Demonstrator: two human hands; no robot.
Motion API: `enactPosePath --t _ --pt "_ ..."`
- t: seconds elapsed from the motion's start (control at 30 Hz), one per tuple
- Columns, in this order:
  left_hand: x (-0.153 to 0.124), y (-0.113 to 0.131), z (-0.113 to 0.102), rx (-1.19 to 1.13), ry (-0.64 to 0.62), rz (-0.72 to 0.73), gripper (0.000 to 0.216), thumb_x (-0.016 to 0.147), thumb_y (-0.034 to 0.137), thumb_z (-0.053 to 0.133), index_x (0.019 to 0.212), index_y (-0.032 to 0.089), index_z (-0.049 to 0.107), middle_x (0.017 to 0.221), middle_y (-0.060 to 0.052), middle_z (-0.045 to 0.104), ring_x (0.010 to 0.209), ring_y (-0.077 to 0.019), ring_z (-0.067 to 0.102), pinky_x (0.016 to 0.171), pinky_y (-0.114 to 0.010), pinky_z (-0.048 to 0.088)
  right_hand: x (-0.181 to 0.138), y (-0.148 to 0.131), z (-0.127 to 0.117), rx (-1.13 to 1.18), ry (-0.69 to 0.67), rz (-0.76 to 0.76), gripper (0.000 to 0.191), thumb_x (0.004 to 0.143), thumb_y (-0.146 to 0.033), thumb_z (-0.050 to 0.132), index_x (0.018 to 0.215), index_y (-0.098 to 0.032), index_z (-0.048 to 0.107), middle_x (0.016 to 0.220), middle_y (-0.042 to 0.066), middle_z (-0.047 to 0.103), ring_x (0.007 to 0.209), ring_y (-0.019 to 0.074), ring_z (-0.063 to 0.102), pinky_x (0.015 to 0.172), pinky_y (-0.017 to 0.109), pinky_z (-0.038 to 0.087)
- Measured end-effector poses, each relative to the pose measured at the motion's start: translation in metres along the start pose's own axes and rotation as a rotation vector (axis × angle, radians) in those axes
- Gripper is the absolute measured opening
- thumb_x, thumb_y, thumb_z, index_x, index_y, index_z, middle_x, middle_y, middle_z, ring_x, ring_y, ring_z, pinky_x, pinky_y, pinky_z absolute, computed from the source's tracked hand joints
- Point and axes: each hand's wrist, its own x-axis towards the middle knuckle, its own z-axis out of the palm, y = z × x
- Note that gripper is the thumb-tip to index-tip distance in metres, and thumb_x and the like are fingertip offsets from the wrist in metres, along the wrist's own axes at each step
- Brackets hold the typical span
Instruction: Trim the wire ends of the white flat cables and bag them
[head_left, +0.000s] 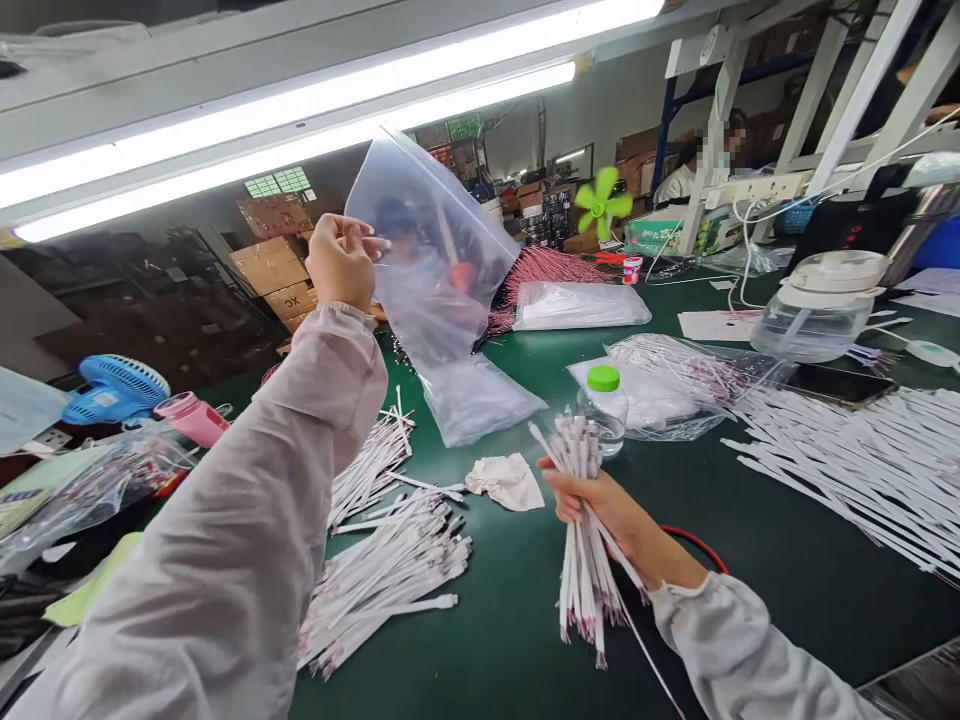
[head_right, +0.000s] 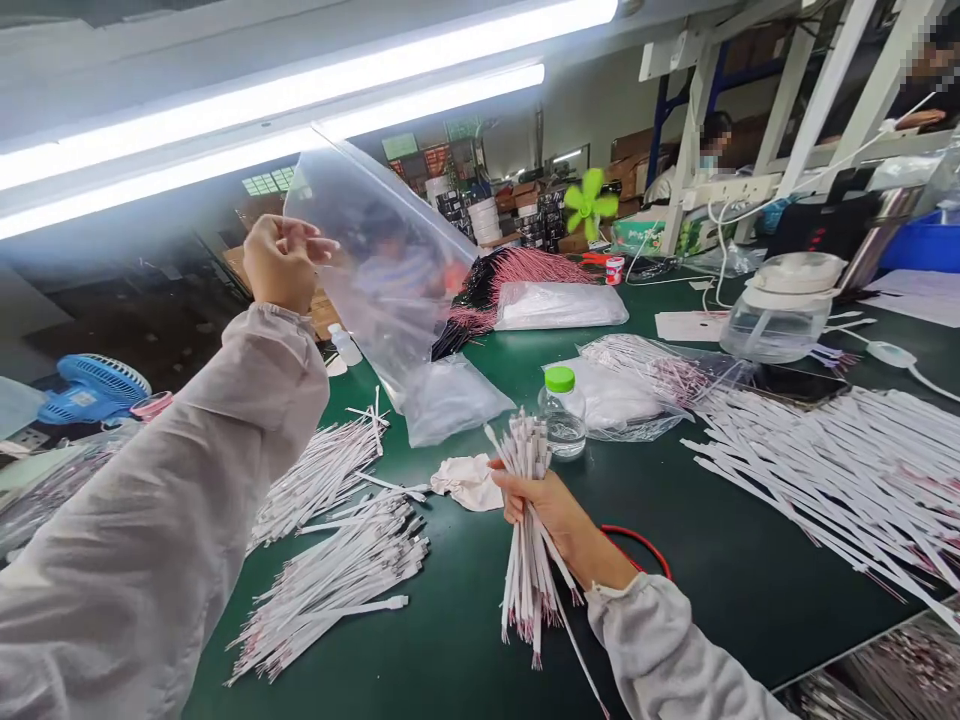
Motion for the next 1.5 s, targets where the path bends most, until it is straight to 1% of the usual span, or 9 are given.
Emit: enactPosePath --t 0.13,0.3,0.47,0.63,0.83,0.97,1.17,1.37,1.5 --pt "-0.014 0.028 -0.012 0.167 -0.057 0.209 0.03 0.094 0.033 0.039 0.104 0.02 0.065 0.081 -0.002 0.066 0.075 -0.0139 0.062 0.074 -0.031 0.043 -0.009 -0.032 0.014 0.04 0.032 -0.192 0.033 0.064 -0.039 0.082 0.084 -0.016 0.07 0.052 -0.004 0.052 0.048 0.0084 0.044 0.049 0.024 0.036" --pt "-0.061 0.053 0.005 0.294 -0.567 0.295 0.025 0.076 0.042 0.069 0.078 0.018 0.073 0.061 0.001 0.059 0.063 -0.0134 0.053 0.065 -0.027 0.039 -0.002 -0.05 0.039 -0.016 0.044 -0.453 0.048 0.07 -0.038 0.079 0.114 -0.022 0.067 0.059 -0.006 0.051 0.057 0.0106 0.044 0.056 0.027 0.038" --pt "-0.09 0.048 0.026 0.192 -1.001 0.096 0.032 0.074 0.046 0.067 0.069 0.015 0.073 0.055 0.003 0.054 0.058 -0.0096 0.043 0.056 -0.022 0.032 0.012 -0.025 0.054 0.007 0.017 -0.362 0.038 0.058 -0.037 0.085 0.086 -0.018 0.069 0.059 -0.004 0.05 0.057 0.0112 0.044 0.054 0.028 0.036" --pt "-0.094 0.033 0.035 0.124 -0.935 -0.209 0.036 0.077 0.049 0.064 0.068 0.015 0.071 0.047 0.005 0.041 0.045 -0.0074 0.029 0.045 -0.024 0.023 0.02 -0.001 0.053 0.157 -0.035 -0.223 0.053 0.054 -0.031 0.088 0.102 -0.019 0.071 0.067 -0.004 0.054 0.058 0.0089 0.043 0.056 0.026 0.04" --pt "-0.111 0.029 0.057 0.005 -1.028 -0.471 0.033 0.081 0.04 0.063 0.06 0.014 0.065 0.05 0.004 0.045 0.04 -0.0064 0.031 0.042 -0.023 0.026 0.026 0.003 0.049 0.185 0.072 -0.229 0.041 0.048 -0.031 0.091 0.078 -0.02 0.067 0.064 -0.005 0.055 0.054 0.0087 0.047 0.052 0.026 0.042" --pt "-0.117 0.018 0.071 0.172 -1.144 -0.237 0.028 0.085 0.039 0.061 0.071 0.016 0.071 0.057 0.002 0.056 0.047 -0.008 0.047 0.051 -0.022 0.041 0.028 0.001 0.043 0.194 0.119 -0.23 0.038 0.049 -0.031 0.089 0.068 -0.02 0.058 0.055 -0.006 0.052 0.049 0.0093 0.046 0.049 0.026 0.043" --pt "-0.131 0.005 0.071 0.407 -0.854 0.019 0.036 0.082 0.014 0.061 0.116 0.023 0.065 0.12 -0.008 0.063 0.113 -0.0217 0.06 0.099 -0.035 0.045 0.033 -0.001 0.038 0.257 0.168 -0.157 0.038 0.044 -0.029 0.09 0.068 -0.017 0.063 0.057 -0.003 0.057 0.048 0.0082 0.046 0.045 0.024 0.041" --pt "-0.176 0.034 0.055 0.28 -1.083 0.17 0.028 0.084 0.032 0.063 0.107 0.017 0.067 0.104 -0.007 0.07 0.092 -0.0221 0.067 0.088 -0.036 0.051 0.029 -0.001 0.04 0.244 0.168 -0.223 0.04 0.042 -0.026 0.09 0.072 -0.017 0.066 0.06 -0.004 0.059 0.053 0.0088 0.047 0.048 0.023 0.039" --pt "-0.191 0.044 0.044 0.208 -1.057 0.129 0.037 0.082 0.023 0.065 0.118 0.015 0.06 0.109 -0.009 0.069 0.093 -0.0204 0.067 0.089 -0.033 0.052 0.028 0.002 0.042 0.161 0.2 -0.317 0.036 0.042 -0.028 0.089 0.066 -0.019 0.063 0.058 -0.005 0.056 0.053 0.0095 0.044 0.05 0.025 0.036"
